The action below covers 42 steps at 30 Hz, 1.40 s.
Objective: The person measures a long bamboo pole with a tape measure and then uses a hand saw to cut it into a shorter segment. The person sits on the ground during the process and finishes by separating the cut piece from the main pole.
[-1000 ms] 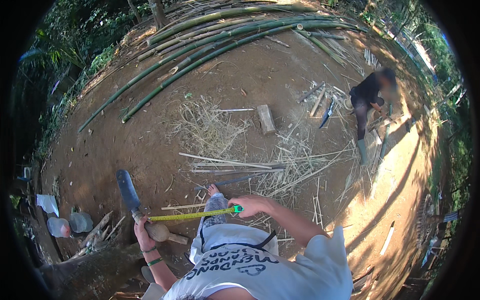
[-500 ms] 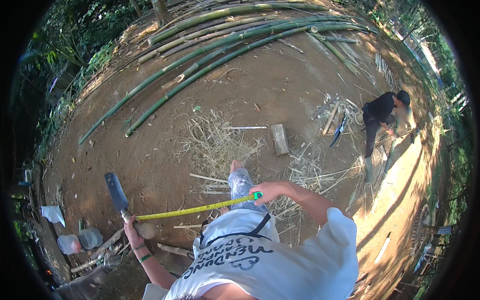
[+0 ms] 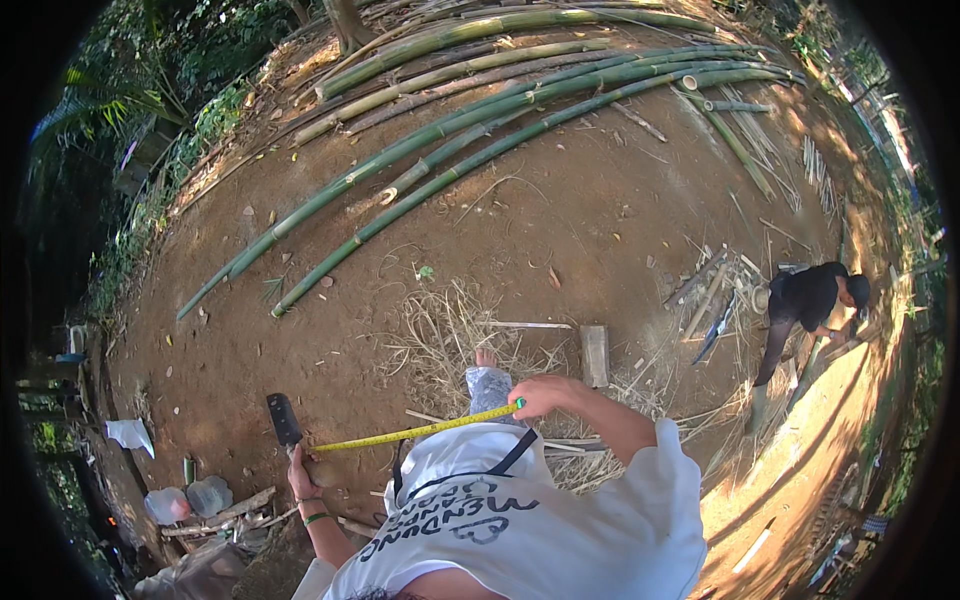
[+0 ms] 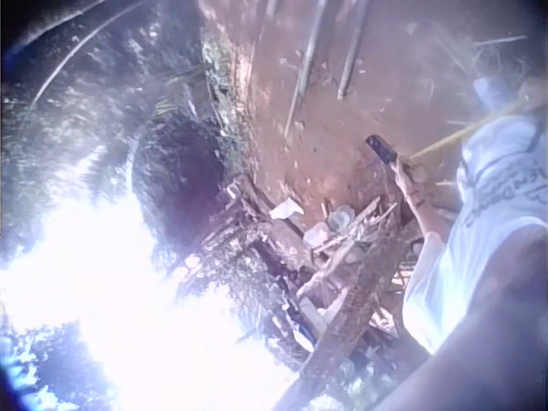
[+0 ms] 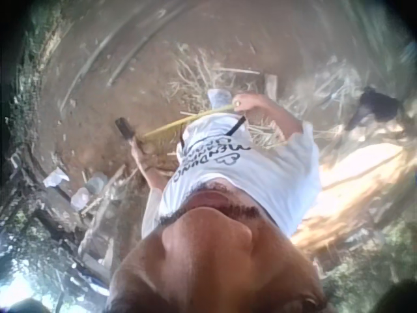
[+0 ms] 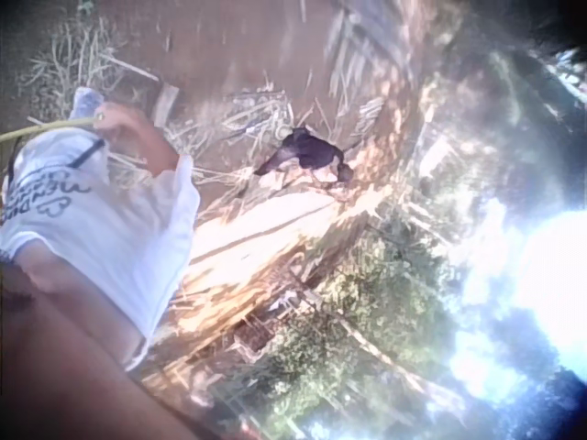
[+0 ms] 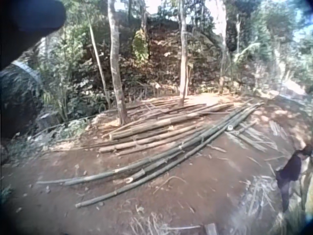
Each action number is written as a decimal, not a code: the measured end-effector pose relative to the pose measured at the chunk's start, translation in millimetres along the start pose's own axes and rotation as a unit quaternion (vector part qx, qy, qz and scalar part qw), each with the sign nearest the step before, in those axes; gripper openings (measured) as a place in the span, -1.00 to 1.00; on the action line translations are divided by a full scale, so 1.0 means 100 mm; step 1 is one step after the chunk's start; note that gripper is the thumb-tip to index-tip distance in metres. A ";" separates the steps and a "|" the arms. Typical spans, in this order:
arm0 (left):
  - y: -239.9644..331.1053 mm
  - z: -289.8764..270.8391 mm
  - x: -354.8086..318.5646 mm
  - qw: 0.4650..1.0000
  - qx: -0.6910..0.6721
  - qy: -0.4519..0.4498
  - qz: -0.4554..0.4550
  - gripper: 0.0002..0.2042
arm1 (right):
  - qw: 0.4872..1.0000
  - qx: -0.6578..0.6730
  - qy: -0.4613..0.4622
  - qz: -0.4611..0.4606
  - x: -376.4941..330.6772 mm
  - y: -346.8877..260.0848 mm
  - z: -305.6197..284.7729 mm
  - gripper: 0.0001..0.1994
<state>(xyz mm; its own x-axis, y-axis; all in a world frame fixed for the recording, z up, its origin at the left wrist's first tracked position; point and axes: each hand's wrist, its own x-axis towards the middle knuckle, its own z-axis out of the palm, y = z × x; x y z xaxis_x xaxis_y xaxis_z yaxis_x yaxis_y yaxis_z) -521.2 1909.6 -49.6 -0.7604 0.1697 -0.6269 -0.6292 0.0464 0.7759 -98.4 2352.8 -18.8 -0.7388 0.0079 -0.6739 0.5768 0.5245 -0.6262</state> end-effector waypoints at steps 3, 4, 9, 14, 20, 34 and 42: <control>0.21 0.53 0.01 0.998 -0.042 0.009 -0.044 -0.86 | 0.998 0.013 -0.045 0.038 -0.04 -0.02 -0.67 -0.60; 0.28 0.67 0.05 0.996 -0.063 0.005 -0.056 -0.85 | 0.997 0.014 -0.053 0.047 -0.01 0.02 -0.89 -0.59; 0.03 0.88 0.64 0.992 0.012 0.117 -0.054 -0.84 | 0.997 0.027 -0.039 0.055 0.44 0.42 -1.43 -0.59; -0.32 1.05 1.42 0.985 0.004 0.158 -0.070 -0.83 | 0.997 0.020 -0.021 0.078 1.22 0.69 -1.85 -0.58; -0.73 1.15 2.82 0.964 -0.026 0.225 -0.138 -0.82 | 0.990 -0.039 -0.027 0.133 2.37 0.35 -2.57 -0.54; -1.96 1.33 5.26 0.861 0.201 0.411 -0.220 -0.41 | 0.980 -0.190 0.022 0.055 7.13 -0.16 -3.93 -0.54; -3.07 1.19 6.39 0.818 0.280 0.471 -0.172 -0.22 | 0.970 -0.237 -0.049 -0.012 9.97 -0.03 -3.68 -0.52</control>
<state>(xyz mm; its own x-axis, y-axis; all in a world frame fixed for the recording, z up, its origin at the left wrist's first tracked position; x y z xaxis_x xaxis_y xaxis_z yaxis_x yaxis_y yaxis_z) -795.4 2120.7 -679.7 -0.5058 -0.7712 -0.3867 -0.8607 0.4208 0.2866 -965.1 2672.5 -544.7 -0.7004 -0.0776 -0.7095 0.3182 0.8559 -0.4077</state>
